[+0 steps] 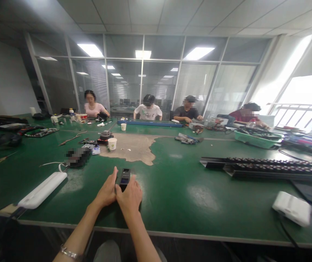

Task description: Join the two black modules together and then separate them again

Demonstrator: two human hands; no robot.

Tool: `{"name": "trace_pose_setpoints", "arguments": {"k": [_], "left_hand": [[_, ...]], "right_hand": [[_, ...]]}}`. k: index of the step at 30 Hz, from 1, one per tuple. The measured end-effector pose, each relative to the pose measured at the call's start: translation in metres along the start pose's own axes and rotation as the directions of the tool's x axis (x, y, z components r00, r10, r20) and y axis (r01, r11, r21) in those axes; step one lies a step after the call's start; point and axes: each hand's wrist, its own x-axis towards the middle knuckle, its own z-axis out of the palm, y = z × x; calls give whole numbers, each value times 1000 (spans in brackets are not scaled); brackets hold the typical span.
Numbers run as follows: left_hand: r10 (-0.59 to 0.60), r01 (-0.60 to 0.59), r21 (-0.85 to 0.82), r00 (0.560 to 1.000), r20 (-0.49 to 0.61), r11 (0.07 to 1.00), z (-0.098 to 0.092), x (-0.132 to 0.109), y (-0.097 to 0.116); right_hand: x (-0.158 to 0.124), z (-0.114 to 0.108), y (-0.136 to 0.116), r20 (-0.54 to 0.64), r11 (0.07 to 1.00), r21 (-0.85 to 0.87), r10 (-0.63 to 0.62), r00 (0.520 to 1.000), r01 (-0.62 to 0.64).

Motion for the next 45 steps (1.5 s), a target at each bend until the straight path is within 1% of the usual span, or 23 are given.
{"name": "trace_pose_setpoints", "arguments": {"k": [3,7,11,13,15,18,19,22,29,35,39,42,45], "left_hand": [[-8,8,0,1000,13,1000,-1,0,2],[-28,29,-24,999,40,999,-2,0,4],[-41,42,-21,998,51,999,-2,1,1],[-53,53,5,996,66,999,-2,2,-1],[-62,59,37,995,84,998,-3,3,-1],[-76,68,78,992,103,995,-4,3,1],[-79,70,89,991,105,994,-5,3,2],[-90,77,116,989,113,990,-6,3,5],[-88,71,142,989,121,987,-6,4,7],[-72,53,162,991,112,985,-2,5,4],[-85,67,152,990,115,986,0,6,2],[-98,82,143,989,114,986,-1,7,3],[-125,110,131,985,116,985,-2,6,5]], "right_hand": [[1,1,-1,7,998,52,-18,1000,18],[7,-5,-5,-32,987,153,-35,999,40],[19,-19,0,-104,956,256,-122,987,145],[23,-25,12,-151,950,267,-128,980,165],[25,-28,30,-184,959,243,-103,978,147],[22,-26,60,-183,982,172,-44,982,76],[20,-24,68,-179,986,149,-43,983,71],[15,-22,80,-183,992,106,-45,982,65],[9,-25,76,-146,998,26,-53,988,57],[6,-19,81,-126,999,-44,-20,992,14],[5,-18,82,-120,999,-42,0,993,-5],[4,-22,81,-111,1000,-23,-22,994,19],[5,-28,77,-122,998,48,-44,992,50]]}}
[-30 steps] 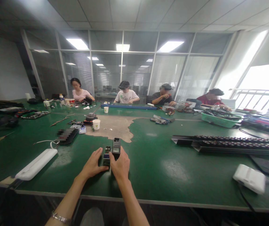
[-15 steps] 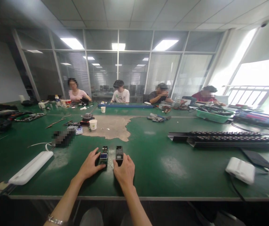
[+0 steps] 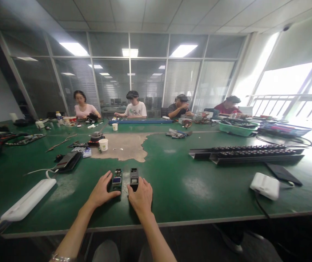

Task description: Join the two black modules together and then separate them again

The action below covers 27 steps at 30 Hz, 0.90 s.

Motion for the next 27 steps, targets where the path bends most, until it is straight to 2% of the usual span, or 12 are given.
{"name": "trace_pose_setpoints", "arguments": {"k": [5,8,13,18,27], "left_hand": [[3,-3,-38,1000,-3,999,2,-1,-3],[0,-2,-64,1000,-28,998,4,-1,-5],[26,-31,-91,998,-54,995,5,-3,-7],[46,-56,-122,995,-88,991,7,-4,-11],[93,-128,-203,980,-173,971,8,-6,-10]], "right_hand": [[10,-8,-28,-28,978,207,-34,999,39],[15,-6,-53,-4,971,239,-26,1000,27],[17,5,-78,66,991,130,29,997,-37],[17,14,-83,92,999,39,33,995,-37],[17,15,-91,179,995,-84,76,981,-62]]}}
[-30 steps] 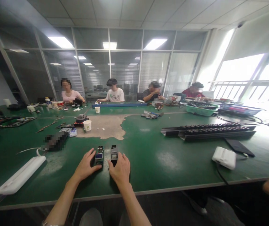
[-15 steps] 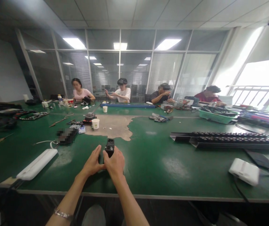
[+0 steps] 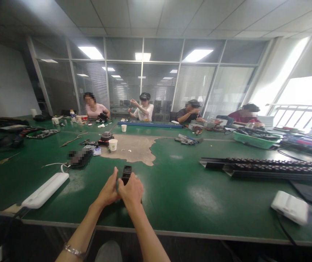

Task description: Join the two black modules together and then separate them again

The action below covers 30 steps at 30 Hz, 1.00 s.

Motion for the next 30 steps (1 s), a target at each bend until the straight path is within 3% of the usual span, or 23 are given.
{"name": "trace_pose_setpoints", "arguments": {"k": [5,9,21,25,30], "left_hand": [[-24,24,-20,1000,5,999,-2,1,4],[9,-9,32,1000,15,999,-1,1,2],[-4,-12,167,995,97,986,-4,-2,-6],[55,-66,199,997,61,978,-11,-6,6],[-4,-20,282,996,84,959,-21,-7,21]], "right_hand": [[-13,15,9,2,1000,16,-17,1000,17],[-20,25,16,-66,995,82,-52,996,57],[-26,30,22,-123,981,174,-64,990,85],[-19,22,19,-145,952,272,-103,984,140],[-4,1,38,-248,897,359,-175,953,258]]}}
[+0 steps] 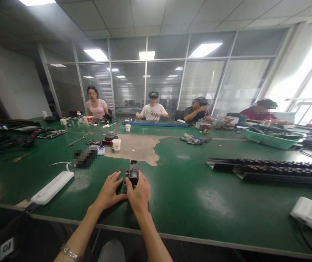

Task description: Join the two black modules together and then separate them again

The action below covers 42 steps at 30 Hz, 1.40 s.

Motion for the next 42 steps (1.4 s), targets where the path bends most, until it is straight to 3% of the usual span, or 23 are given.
{"name": "trace_pose_setpoints", "arguments": {"k": [8,19,25,30,35,42], "left_hand": [[-85,85,-5,993,77,996,-9,2,3],[-87,88,-2,989,121,996,-6,4,0],[-81,82,-3,990,118,997,-6,4,0],[-88,91,-10,988,129,996,-6,4,-1],[-92,95,-16,988,123,995,-4,4,-2],[-87,90,-17,989,123,996,-3,3,-2]], "right_hand": [[-9,-25,67,35,977,-192,102,994,-93],[-16,-23,66,73,915,-395,125,989,-86],[-17,-24,66,86,920,-381,129,988,-87],[-13,-29,53,71,970,-221,122,990,-103],[2,-26,17,43,990,-58,129,991,-126],[13,0,-16,115,982,-132,147,982,-131]]}}
